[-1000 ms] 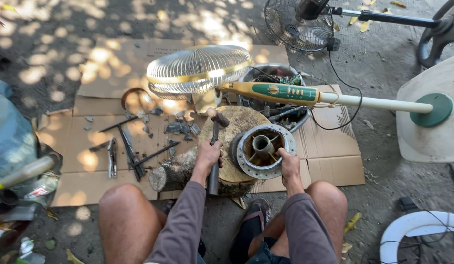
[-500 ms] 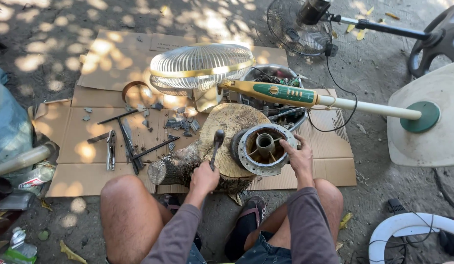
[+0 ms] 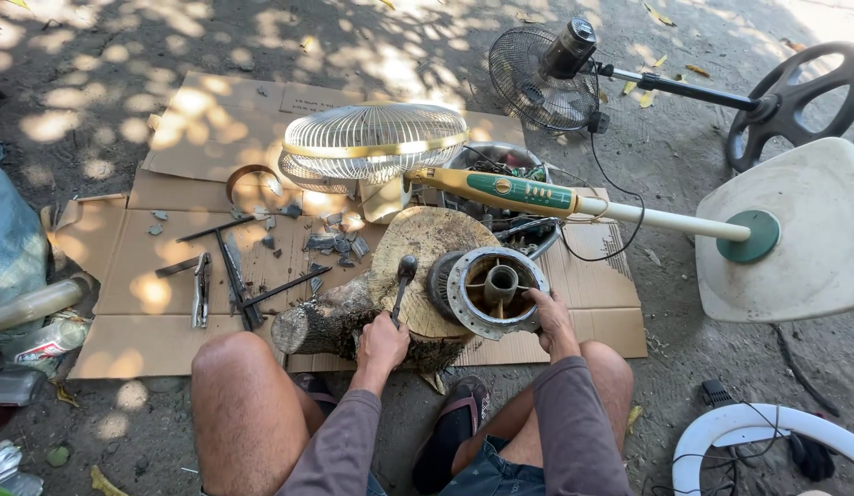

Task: Disassembling a metal mechanical hub using a hammer and punch on a wooden stump

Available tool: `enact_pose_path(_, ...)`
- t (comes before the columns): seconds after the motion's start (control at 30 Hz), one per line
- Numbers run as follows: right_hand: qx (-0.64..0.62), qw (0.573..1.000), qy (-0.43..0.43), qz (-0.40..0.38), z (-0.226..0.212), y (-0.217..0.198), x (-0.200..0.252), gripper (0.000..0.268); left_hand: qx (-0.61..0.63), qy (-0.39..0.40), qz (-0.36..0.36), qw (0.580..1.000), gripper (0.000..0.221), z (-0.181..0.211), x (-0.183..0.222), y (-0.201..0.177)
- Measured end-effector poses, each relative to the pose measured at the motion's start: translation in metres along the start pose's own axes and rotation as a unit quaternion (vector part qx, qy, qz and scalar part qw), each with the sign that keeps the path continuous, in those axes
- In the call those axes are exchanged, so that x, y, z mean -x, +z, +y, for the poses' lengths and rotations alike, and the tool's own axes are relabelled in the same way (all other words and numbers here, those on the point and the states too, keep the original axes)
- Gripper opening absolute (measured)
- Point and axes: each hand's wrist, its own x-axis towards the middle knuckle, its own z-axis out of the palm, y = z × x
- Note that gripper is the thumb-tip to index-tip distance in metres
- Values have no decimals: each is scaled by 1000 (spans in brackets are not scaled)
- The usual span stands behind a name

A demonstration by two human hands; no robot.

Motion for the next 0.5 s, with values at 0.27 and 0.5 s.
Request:
enact_pose_path(0.27, 67, 979, -164, 103, -53, 30, 59, 37, -6, -1, -13, 1000, 47, 4, 0, -2)
enact_pose_path(0.5, 319, 712, -619, 84, -48, 55, 64, 48, -4, -11, -13, 1000, 45, 18, 13, -12)
